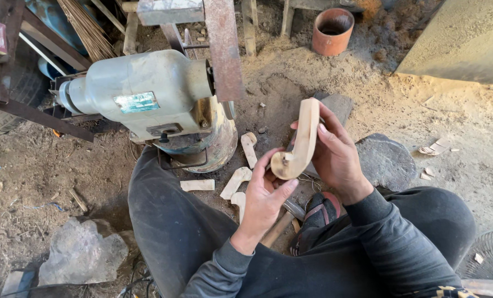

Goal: The person sits on the floor and uses a bench grinder to smooth and shape a small curved wooden piece. They repeatedly press the wood against the spinning wheel, rotate it to work different edges, and inspect the surface between passes.

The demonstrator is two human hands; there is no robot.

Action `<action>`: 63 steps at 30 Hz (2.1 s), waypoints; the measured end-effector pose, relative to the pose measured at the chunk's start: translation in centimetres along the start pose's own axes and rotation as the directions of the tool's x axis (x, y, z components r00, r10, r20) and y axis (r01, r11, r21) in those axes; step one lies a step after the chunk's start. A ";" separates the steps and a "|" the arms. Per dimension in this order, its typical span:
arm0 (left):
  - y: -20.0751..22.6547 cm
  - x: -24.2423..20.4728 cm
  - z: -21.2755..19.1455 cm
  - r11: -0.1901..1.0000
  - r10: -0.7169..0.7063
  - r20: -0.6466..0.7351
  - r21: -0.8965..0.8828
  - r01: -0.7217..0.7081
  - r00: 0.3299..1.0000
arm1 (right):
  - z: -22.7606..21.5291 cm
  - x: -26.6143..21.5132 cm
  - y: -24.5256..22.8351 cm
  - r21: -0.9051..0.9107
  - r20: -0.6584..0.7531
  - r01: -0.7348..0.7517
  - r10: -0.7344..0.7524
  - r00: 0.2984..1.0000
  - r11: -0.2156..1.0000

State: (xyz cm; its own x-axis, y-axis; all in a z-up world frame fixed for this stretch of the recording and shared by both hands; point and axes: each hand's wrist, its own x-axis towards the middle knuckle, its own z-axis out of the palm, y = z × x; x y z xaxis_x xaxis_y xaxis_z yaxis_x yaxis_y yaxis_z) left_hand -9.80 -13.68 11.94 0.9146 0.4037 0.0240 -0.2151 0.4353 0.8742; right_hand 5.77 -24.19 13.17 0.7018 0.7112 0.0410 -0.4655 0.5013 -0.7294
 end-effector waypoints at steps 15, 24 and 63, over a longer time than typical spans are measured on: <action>-0.8 1.3 -3.8 0.949 -0.079 -0.121 -0.313 0.037 0.990 | 1.5 -0.7 -2.4 -0.508 0.292 -0.035 0.211 0.933 0.861; -3.6 4.0 -7.4 0.930 0.070 -0.095 0.366 -0.031 0.993 | 3.0 0.1 0.9 -0.796 0.070 -0.051 0.176 0.982 0.604; -10.1 16.6 -15.8 0.514 0.422 -0.155 0.853 -0.095 0.893 | 2.9 8.6 10.8 -0.933 0.244 0.312 -0.324 0.914 0.179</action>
State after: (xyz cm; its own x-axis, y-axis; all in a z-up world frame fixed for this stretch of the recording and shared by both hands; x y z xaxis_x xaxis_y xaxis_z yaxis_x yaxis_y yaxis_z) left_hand 2.15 1.32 -4.16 0.6733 0.6689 0.3150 0.0950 -0.5008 0.8603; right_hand 5.19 -11.16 7.63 0.6608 0.6076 0.4406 0.6391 -0.1478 -0.7548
